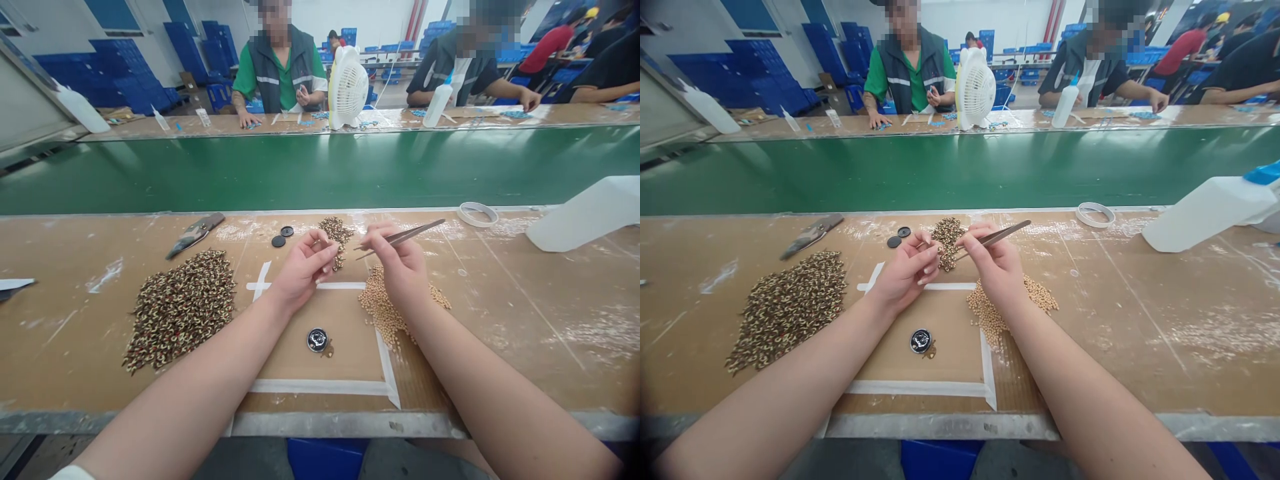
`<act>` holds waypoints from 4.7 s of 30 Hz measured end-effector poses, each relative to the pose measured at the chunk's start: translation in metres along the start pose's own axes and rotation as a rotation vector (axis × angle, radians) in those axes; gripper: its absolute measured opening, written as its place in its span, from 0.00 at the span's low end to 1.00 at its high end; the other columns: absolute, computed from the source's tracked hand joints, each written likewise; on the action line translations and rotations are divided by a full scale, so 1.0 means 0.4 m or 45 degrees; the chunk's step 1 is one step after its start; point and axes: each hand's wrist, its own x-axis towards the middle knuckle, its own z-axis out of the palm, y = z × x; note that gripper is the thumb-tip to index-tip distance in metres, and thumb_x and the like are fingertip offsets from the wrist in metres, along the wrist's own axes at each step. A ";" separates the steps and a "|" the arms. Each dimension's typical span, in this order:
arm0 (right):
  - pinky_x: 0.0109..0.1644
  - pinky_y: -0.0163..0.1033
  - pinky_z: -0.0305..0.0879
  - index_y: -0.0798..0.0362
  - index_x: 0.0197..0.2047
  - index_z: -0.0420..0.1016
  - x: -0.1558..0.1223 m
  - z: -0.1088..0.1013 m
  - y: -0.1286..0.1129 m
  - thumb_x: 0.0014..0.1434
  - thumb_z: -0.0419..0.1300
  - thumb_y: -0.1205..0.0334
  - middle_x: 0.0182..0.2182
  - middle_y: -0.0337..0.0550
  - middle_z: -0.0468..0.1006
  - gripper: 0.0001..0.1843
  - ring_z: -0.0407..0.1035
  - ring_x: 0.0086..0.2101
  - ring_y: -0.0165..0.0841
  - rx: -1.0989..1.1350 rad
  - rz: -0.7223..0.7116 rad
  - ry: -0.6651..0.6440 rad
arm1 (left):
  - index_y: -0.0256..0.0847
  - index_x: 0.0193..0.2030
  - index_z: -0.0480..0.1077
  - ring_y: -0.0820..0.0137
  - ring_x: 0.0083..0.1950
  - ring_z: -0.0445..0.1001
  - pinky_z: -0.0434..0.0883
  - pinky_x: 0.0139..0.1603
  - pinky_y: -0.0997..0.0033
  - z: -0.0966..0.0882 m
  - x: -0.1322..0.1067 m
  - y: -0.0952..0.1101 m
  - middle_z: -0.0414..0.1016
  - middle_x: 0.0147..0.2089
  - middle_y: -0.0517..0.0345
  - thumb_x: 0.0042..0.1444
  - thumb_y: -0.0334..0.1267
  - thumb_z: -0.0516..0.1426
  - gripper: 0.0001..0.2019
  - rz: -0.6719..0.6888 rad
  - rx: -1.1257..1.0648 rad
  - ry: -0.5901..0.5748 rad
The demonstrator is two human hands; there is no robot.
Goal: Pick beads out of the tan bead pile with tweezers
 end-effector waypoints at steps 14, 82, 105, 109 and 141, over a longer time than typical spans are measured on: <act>0.59 0.56 0.70 0.46 0.33 0.73 -0.003 0.006 0.003 0.69 0.56 0.48 0.35 0.42 0.73 0.15 0.75 0.44 0.41 0.321 0.162 -0.142 | 0.42 0.41 0.64 0.76 0.37 0.76 0.71 0.33 0.77 -0.010 0.003 -0.022 0.78 0.42 0.59 0.55 0.38 0.70 0.18 0.040 0.058 0.017; 0.28 0.39 0.59 0.51 0.28 0.77 0.033 -0.061 0.029 0.62 0.66 0.46 0.20 0.37 0.74 0.19 0.65 0.22 0.29 -0.351 0.346 -0.065 | 0.39 0.34 0.74 0.75 0.32 0.67 0.64 0.34 0.73 0.000 -0.013 0.008 0.76 0.35 0.57 0.65 0.48 0.57 0.15 0.022 1.105 0.060; 0.26 0.38 0.68 0.50 0.31 0.80 0.013 -0.018 0.028 0.60 0.69 0.45 0.21 0.37 0.77 0.17 0.70 0.21 0.28 0.122 0.292 0.097 | 0.39 0.38 0.65 0.84 0.20 0.50 0.45 0.20 0.82 0.018 -0.020 -0.006 0.59 0.28 0.67 0.67 0.51 0.58 0.16 -0.433 0.170 -0.118; 0.26 0.37 0.69 0.50 0.31 0.80 0.014 -0.020 0.016 0.61 0.69 0.46 0.21 0.37 0.78 0.16 0.71 0.22 0.28 0.103 0.244 0.053 | 0.39 0.37 0.64 0.83 0.19 0.49 0.44 0.20 0.80 0.021 -0.021 -0.007 0.57 0.26 0.68 0.67 0.52 0.58 0.17 -0.435 0.182 -0.091; 0.25 0.38 0.64 0.50 0.31 0.81 0.011 -0.032 0.005 0.62 0.68 0.50 0.20 0.36 0.76 0.14 0.67 0.21 0.27 -0.070 0.156 -0.037 | 0.39 0.39 0.69 0.82 0.18 0.48 0.45 0.20 0.78 0.014 -0.025 -0.035 0.61 0.25 0.67 0.68 0.54 0.55 0.18 -0.393 0.309 -0.096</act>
